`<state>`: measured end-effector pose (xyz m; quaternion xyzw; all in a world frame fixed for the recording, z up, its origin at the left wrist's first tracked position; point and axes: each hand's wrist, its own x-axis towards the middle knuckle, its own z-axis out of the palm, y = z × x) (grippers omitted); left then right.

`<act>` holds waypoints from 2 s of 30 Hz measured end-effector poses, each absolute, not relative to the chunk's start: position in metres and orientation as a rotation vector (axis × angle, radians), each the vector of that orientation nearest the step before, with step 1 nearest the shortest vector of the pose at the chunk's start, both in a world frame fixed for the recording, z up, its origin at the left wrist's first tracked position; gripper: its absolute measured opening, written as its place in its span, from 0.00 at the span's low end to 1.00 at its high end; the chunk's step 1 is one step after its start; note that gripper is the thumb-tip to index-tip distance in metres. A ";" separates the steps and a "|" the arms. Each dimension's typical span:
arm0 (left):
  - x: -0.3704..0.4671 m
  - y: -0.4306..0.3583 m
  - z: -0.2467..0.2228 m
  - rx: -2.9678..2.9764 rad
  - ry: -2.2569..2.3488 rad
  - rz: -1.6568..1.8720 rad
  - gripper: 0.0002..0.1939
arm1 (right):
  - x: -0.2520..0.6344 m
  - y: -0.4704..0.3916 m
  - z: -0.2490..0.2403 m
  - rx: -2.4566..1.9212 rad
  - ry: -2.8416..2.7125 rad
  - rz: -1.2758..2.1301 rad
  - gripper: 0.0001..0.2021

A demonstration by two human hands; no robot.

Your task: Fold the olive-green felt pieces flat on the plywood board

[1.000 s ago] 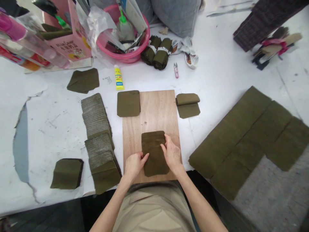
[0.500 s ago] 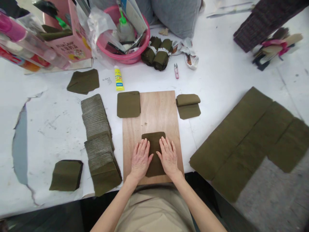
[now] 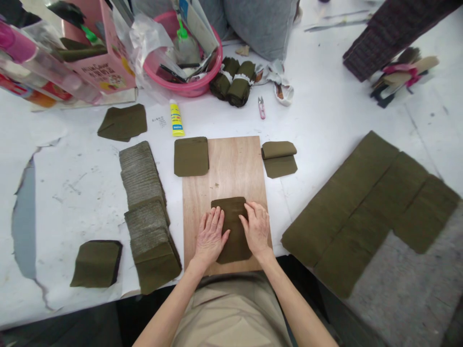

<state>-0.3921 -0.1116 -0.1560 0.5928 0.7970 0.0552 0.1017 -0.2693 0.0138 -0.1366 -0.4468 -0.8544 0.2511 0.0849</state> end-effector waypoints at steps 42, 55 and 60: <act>-0.393 -0.112 -0.157 1.729 2.348 0.155 0.34 | -0.282 0.044 -0.119 -1.357 -2.887 0.732 0.14; -0.394 -0.114 -0.159 1.710 2.345 0.198 0.36 | -0.274 0.013 -0.107 -1.685 -2.922 0.859 0.11; -0.395 -0.115 -0.159 1.671 2.361 0.244 0.38 | -0.274 0.013 -0.111 -1.681 -2.905 0.900 0.10</act>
